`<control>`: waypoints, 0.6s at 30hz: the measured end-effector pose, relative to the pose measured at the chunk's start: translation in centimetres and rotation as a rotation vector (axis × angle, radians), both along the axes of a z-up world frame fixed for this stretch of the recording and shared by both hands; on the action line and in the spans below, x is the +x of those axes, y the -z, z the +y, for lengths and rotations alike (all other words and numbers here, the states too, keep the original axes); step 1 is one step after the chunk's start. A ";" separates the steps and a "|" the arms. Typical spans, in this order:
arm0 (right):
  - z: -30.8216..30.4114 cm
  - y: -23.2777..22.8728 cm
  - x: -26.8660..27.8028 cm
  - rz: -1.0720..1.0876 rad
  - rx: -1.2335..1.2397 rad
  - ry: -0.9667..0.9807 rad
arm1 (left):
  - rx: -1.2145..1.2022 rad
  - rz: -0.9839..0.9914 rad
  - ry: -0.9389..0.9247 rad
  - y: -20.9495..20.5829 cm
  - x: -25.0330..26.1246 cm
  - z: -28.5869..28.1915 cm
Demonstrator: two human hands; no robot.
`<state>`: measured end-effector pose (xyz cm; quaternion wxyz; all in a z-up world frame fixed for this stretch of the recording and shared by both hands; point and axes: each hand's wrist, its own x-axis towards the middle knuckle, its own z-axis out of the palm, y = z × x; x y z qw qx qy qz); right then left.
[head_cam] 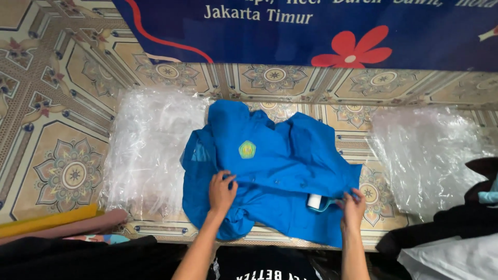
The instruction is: Using a lint roller to remove debris from a blue garment and then smoothing and folding it on a flat surface.
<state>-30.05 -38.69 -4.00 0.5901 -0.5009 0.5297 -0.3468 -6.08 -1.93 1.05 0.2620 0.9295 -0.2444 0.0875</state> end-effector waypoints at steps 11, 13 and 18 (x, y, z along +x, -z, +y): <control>-7.6 -4.9 15.5 0.222 -1.039 -0.693 | 0.002 -0.220 -0.055 -4.0 7.6 -3.1; -9.4 -3.2 18.8 0.260 -1.064 -0.782 | -0.003 -0.203 -0.057 -4.6 9.3 -3.6; -9.0 -5.7 22.4 0.534 -1.117 -0.927 | 0.109 0.060 -0.006 1.5 14.5 -4.1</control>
